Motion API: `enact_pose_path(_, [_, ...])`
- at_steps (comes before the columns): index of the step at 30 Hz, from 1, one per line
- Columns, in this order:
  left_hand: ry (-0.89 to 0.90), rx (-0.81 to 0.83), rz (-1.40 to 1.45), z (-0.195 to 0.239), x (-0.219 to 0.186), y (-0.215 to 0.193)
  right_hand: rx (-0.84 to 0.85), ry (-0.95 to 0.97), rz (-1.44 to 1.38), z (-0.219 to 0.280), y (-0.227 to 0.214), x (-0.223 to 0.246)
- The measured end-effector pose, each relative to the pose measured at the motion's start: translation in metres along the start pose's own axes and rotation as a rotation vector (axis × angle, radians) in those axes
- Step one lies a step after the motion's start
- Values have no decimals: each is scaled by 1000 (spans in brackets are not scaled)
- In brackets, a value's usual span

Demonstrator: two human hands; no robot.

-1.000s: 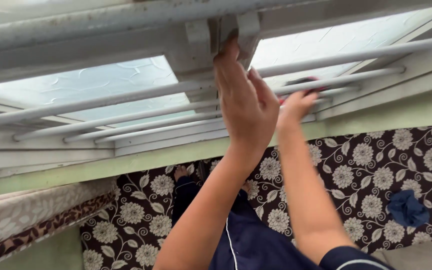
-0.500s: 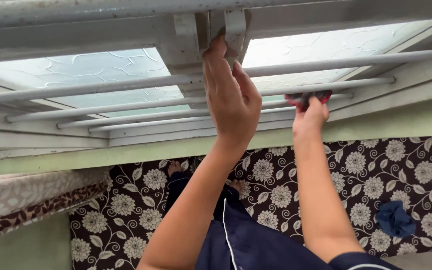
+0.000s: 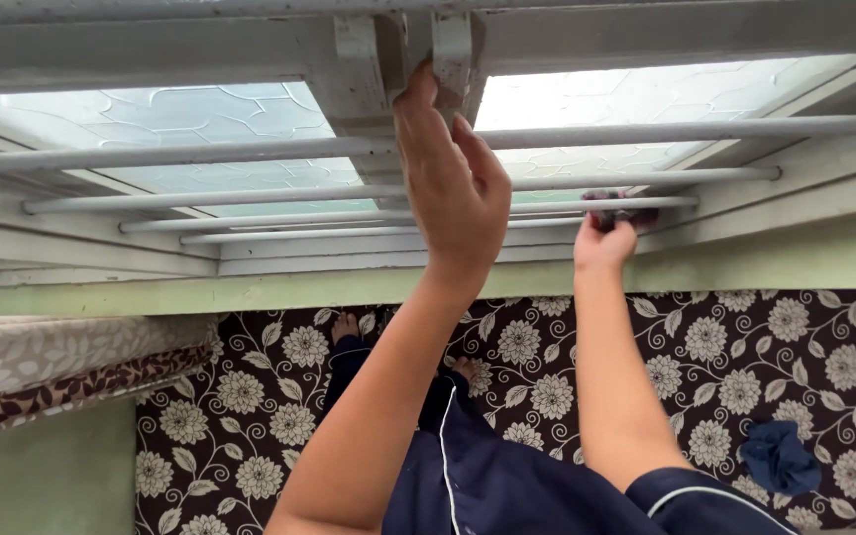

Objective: Cleaning and wiping the metal bars and frames of a window using a cloth.

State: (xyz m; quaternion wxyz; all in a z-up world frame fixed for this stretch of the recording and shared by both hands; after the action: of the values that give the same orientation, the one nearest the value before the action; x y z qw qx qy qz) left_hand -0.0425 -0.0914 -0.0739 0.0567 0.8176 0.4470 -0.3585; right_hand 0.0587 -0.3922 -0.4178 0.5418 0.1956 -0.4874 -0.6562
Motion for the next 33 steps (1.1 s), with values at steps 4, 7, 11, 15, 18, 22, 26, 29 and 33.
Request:
enact_pose_path(4, [-36,-22,-21,4,-7,5,78,31,294,74,45,-56])
enact_pose_path(7, [1,-90,-13,0,-6,6,85,533,232,197,107,-120])
enact_pose_path(11, [-40,64,31,1,10,-1,575,227,855,208,98,-148])
enact_pose_path(15, [-5,-4,-6,5,5,3,41,286,442,70,10,-105])
enact_pose_path(18, [-12,-9,21,-1,3,0,-191,183,200,-18,-1,-17])
enact_pose_path(22, [-57,2,34,-2,-3,3,-99,102,231,-43,1,-3])
enact_pose_path(26, [-25,-76,34,-1,-4,5,-268,-23,515,23,22,-86])
enact_pose_path(29, [-47,-77,36,-1,-3,7,-334,-14,653,61,26,-103])
enact_pose_path(33, [-22,-77,29,-4,-2,7,-314,52,657,43,21,-120])
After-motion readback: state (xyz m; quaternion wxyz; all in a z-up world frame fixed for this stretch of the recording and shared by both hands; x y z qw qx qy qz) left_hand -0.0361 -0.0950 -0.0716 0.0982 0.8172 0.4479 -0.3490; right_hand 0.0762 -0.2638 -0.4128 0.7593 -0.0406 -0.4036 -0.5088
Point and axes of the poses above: each hand's wrist, its own z-axis away from the middle knuckle, its own y-axis out of the palm, x = y × z, the point moved 1 cm from there along -z, towards the middle knuckle, and after that the axes turned 4 degrees about -z, right-handed, at the moved point
